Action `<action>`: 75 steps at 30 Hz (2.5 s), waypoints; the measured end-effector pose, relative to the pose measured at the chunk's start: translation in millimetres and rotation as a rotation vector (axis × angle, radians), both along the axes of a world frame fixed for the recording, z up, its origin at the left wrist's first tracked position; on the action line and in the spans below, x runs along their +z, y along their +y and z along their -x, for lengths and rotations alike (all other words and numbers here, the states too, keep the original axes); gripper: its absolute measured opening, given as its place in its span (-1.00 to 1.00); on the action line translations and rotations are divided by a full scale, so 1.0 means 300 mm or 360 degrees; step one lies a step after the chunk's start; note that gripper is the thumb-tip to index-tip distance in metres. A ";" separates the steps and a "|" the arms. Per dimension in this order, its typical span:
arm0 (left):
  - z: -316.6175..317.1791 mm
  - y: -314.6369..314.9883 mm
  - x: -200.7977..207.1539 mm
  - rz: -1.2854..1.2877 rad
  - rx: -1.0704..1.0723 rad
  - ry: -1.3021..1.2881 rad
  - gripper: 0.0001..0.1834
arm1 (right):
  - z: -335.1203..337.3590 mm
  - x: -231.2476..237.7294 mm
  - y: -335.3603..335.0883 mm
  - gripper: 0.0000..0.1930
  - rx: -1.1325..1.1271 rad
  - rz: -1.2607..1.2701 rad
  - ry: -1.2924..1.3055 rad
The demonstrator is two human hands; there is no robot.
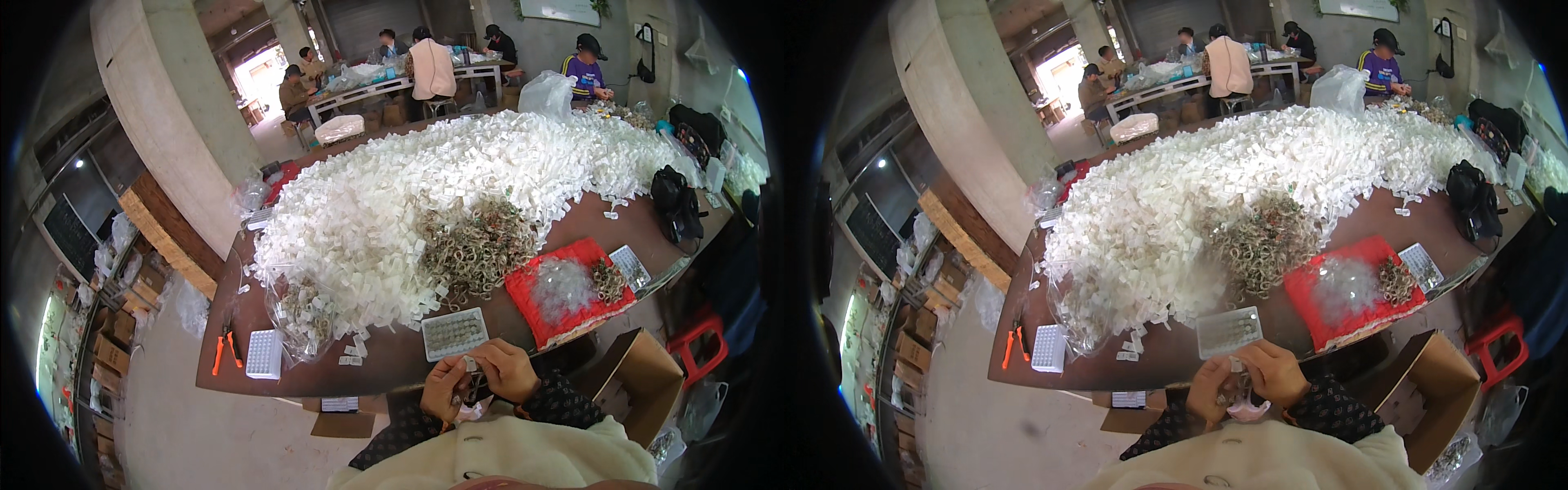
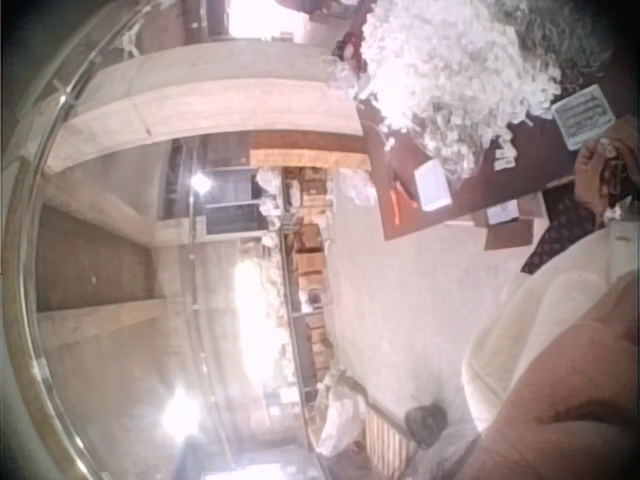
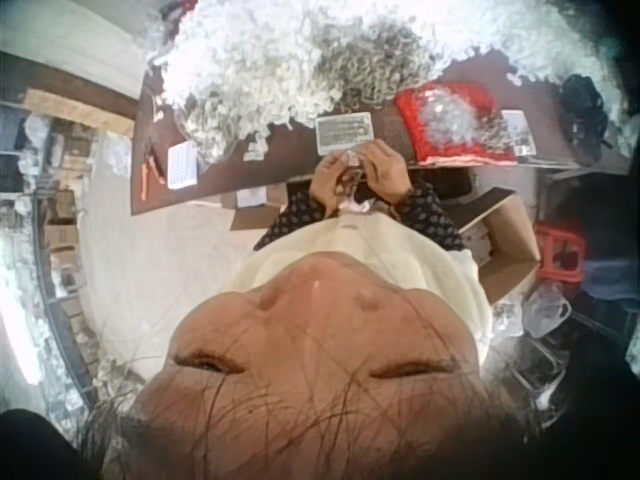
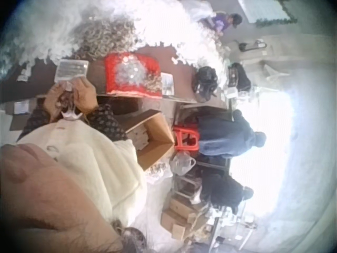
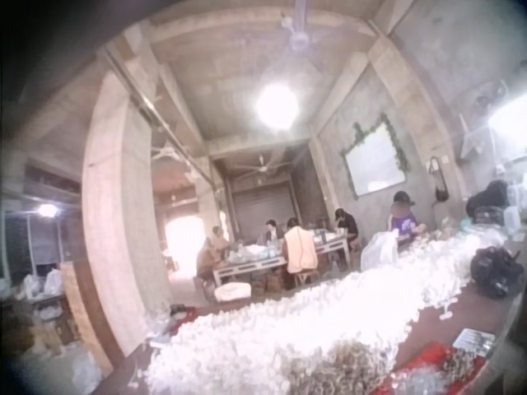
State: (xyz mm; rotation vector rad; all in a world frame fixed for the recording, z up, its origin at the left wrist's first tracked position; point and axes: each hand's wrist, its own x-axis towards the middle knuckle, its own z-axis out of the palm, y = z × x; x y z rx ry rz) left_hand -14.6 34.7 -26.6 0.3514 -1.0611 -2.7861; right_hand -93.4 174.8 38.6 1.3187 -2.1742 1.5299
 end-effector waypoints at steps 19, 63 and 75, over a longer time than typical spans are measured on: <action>-0.047 -0.068 0.061 0.0050 0.0003 -0.0265 -0.84 | -0.006 0.036 -0.027 -0.81 0.0231 -0.0235 0.0081; -0.133 -0.146 0.046 -0.0090 0.0045 0.0040 -0.84 | -0.057 0.064 -0.134 -0.88 0.0193 -0.0375 -0.0474; -0.355 -0.382 -0.042 -0.0258 0.0899 -0.0163 -0.69 | -0.131 -0.119 -0.607 -0.83 0.0380 -0.0422 0.0061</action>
